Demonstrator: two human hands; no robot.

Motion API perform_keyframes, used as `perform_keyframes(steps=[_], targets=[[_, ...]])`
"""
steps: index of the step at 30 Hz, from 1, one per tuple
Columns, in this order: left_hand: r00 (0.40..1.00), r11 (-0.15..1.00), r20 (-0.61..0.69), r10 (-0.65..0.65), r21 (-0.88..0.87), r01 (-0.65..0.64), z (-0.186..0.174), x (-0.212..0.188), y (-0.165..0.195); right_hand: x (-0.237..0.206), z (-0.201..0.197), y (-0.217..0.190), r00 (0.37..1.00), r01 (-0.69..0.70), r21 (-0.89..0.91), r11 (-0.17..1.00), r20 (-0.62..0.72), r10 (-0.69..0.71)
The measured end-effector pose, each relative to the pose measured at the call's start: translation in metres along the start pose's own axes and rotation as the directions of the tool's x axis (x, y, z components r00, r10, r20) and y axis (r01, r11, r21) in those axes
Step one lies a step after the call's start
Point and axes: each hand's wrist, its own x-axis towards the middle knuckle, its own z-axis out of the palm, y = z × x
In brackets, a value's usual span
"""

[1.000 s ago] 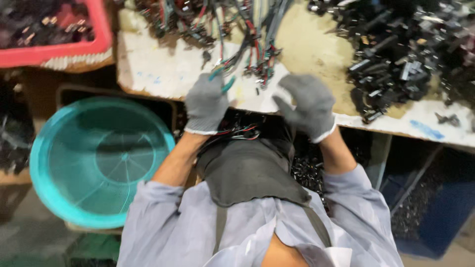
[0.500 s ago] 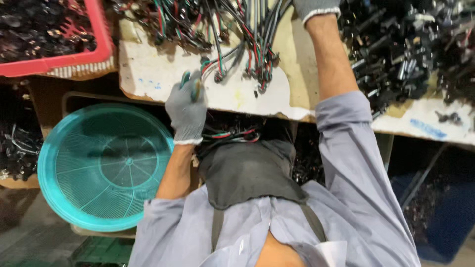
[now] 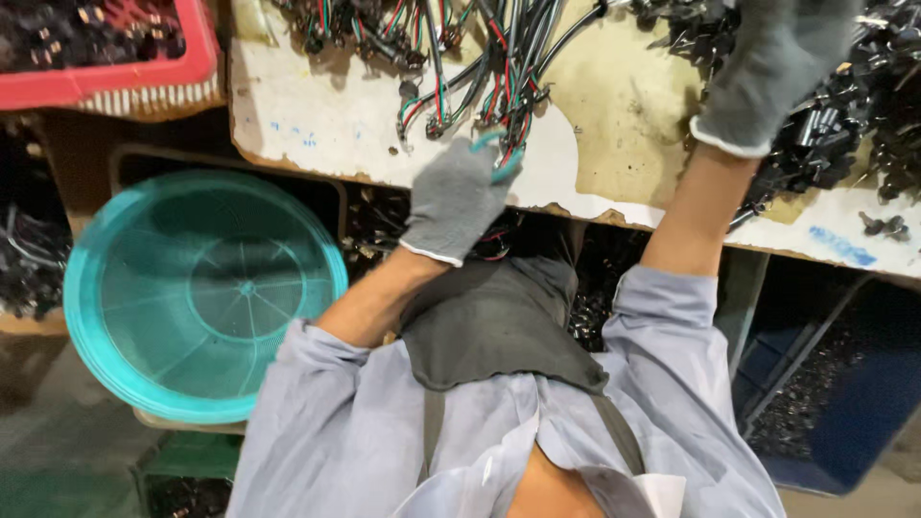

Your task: The person strips insulation from the ends of electrical wires using pliers-style wire strippers, working one wire at a time at a workbench. They pull each wire from a pile, cut and pull off the insulation, and set the processed wire aside, repeating the cycle continuously.

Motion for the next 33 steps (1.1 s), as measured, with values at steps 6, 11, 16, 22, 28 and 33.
perform_keyframes(steps=[6,11,16,22,28,33], targets=[[0.996,0.997,0.04,0.075,-0.021,-0.074,0.028,-0.012,-0.007,-0.066,0.011,-0.07,0.969,-0.238,0.119,0.964,0.102,0.226],[0.981,0.989,0.168,0.1,-0.126,-0.079,0.025,-0.014,-0.026,-0.14,0.036,-0.073,0.849,0.043,-0.51,0.859,0.472,0.238],[0.978,1.0,0.211,-0.004,-0.029,0.011,0.035,-0.009,-0.014,-0.16,0.041,-0.077,0.85,0.027,-0.578,0.816,0.443,0.286],[0.962,0.967,0.26,-0.078,-0.215,0.136,0.001,0.01,0.0,-0.166,0.038,-0.08,0.885,0.105,-0.582,0.806,0.424,0.192],[0.823,0.343,0.565,-0.063,-0.762,0.549,-0.091,0.004,0.009,-0.162,0.031,-0.086,0.817,0.11,-0.568,0.816,0.519,0.251],[0.818,0.171,0.574,0.021,-0.809,0.563,-0.078,-0.012,0.027,-0.152,0.04,-0.095,0.711,0.129,-0.381,0.915,0.679,0.183]])
